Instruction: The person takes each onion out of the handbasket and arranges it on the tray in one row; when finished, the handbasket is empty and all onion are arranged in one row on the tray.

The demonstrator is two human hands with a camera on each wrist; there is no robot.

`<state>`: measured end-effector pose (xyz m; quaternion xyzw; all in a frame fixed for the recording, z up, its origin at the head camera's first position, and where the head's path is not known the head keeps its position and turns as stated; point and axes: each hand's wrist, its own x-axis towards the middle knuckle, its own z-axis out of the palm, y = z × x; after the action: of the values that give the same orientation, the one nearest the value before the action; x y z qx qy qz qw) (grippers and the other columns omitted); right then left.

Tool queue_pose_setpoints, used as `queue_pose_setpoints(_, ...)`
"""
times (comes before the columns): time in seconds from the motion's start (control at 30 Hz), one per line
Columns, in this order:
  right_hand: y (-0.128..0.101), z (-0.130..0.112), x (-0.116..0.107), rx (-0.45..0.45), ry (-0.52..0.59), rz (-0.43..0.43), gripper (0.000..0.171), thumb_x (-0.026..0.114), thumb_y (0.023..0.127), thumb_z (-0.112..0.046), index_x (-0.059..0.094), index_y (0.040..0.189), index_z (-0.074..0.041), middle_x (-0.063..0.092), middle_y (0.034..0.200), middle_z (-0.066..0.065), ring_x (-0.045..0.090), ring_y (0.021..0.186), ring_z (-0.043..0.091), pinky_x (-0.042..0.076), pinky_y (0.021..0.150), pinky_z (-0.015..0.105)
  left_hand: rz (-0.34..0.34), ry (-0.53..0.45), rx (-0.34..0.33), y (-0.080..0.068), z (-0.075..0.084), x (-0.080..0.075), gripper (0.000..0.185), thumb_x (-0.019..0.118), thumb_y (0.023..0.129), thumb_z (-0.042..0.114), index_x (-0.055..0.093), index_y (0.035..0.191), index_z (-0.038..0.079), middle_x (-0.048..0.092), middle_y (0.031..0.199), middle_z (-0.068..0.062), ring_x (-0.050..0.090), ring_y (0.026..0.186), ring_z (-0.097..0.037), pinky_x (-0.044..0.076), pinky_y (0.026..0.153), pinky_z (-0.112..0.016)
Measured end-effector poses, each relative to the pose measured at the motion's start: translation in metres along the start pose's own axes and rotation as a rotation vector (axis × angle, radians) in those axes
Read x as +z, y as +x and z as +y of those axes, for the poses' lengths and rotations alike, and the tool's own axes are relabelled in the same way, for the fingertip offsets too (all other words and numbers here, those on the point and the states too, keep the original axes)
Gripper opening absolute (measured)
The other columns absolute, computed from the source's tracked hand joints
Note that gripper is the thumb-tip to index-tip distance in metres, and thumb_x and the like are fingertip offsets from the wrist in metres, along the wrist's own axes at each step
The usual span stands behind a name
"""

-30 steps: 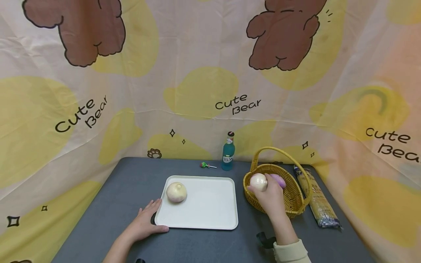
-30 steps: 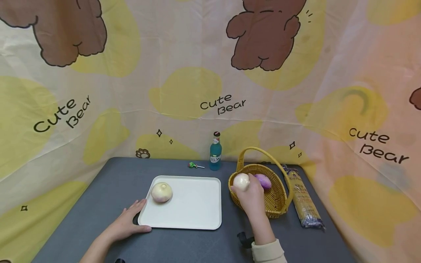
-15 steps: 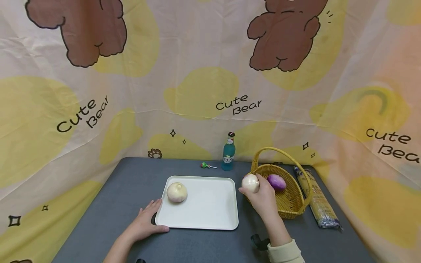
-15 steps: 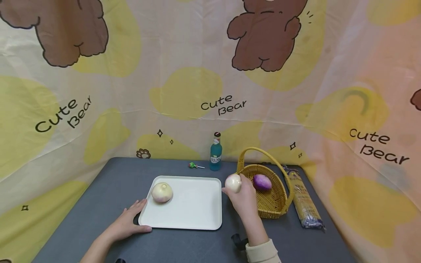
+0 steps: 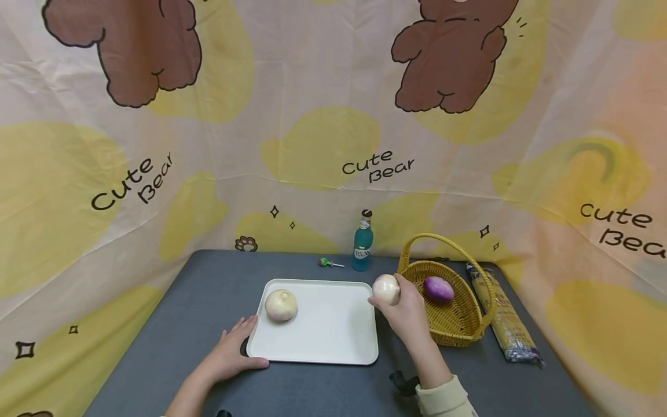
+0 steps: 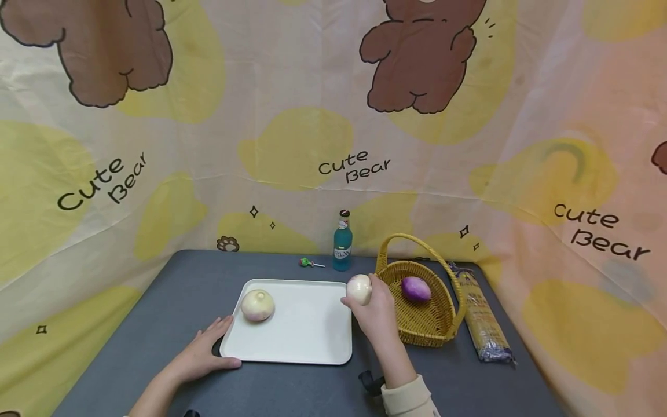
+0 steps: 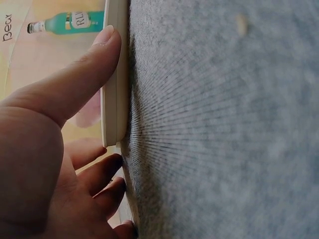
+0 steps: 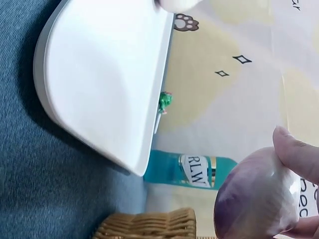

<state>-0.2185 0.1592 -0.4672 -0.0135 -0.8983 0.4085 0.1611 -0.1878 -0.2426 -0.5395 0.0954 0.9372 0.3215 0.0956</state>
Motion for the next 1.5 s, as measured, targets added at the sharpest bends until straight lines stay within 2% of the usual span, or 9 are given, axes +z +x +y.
queue_pose_setpoints(0.2, 0.000, -0.006, 0.006, 0.007, 0.013, -0.027, 0.084, 0.090, 0.074, -0.038, 0.054, 0.139, 0.002, 0.061, 0.135, 0.022, 0.061, 0.118, 0.039, 0.053, 0.096, 0.057, 0.008, -0.005, 0.002, -0.001, 0.001, 0.000, 0.116, 0.088, 0.071, 0.050, 0.031, 0.156, -0.003, 0.031, 0.161, -0.025, 0.017, 0.151, -0.049, 0.004, 0.115, -0.076)
queue_pose_setpoints(0.33, -0.001, -0.012, 0.012, 0.015, 0.021, -0.038, 0.082, 0.091, 0.075, -0.036, 0.055, 0.139, 0.000, 0.062, 0.133, 0.020, 0.062, 0.116, 0.037, 0.054, 0.094, 0.056, 0.010, -0.008, 0.000, -0.001, 0.002, 0.000, 0.116, 0.089, 0.070, 0.049, 0.031, 0.156, -0.003, 0.031, 0.161, -0.025, 0.017, 0.151, -0.049, 0.005, 0.115, -0.076)
queue_pose_setpoints(0.77, -0.002, -0.023, 0.032, -0.022, 0.053, -0.050, 0.082, 0.092, 0.072, -0.038, 0.057, 0.137, -0.001, 0.065, 0.127, 0.017, 0.065, 0.109, 0.033, 0.057, 0.088, 0.051, 0.011, -0.014, 0.001, -0.002, 0.002, -0.001, 0.116, 0.088, 0.071, 0.050, 0.031, 0.156, -0.003, 0.031, 0.161, -0.025, 0.017, 0.152, -0.049, 0.004, 0.116, -0.075)
queue_pose_setpoints(0.97, -0.002, -0.029, 0.040, -0.034, 0.079, -0.060, 0.083, 0.093, 0.072, -0.035, 0.057, 0.138, -0.001, 0.064, 0.129, 0.017, 0.064, 0.112, 0.033, 0.056, 0.089, 0.052, 0.009, -0.010, 0.004, -0.002, 0.001, 0.000, 0.115, 0.088, 0.071, 0.049, 0.031, 0.156, -0.003, 0.031, 0.161, -0.025, 0.017, 0.151, -0.049, 0.004, 0.116, -0.075)
queue_pose_setpoints(1.17, -0.003, -0.033, 0.049, -0.051, 0.084, -0.094, 0.086, 0.092, 0.071, -0.039, 0.056, 0.140, -0.002, 0.062, 0.133, 0.016, 0.062, 0.116, 0.033, 0.056, 0.091, 0.051, 0.014, -0.009, -0.003, 0.000, 0.001, 0.001, 0.116, 0.088, 0.070, 0.050, 0.032, 0.156, -0.003, 0.032, 0.161, -0.025, 0.018, 0.151, -0.049, 0.004, 0.115, -0.075)
queue_pose_setpoints(1.5, -0.003, -0.038, 0.069, -0.111, 0.101, -0.136, 0.081, 0.091, 0.073, -0.039, 0.057, 0.138, -0.005, 0.063, 0.131, 0.014, 0.061, 0.117, 0.031, 0.056, 0.091, 0.049, 0.018, -0.014, -0.005, -0.001, 0.004, 0.000, 0.115, 0.089, 0.070, 0.049, 0.032, 0.155, -0.003, 0.032, 0.161, -0.025, 0.018, 0.151, -0.049, 0.004, 0.115, -0.075)
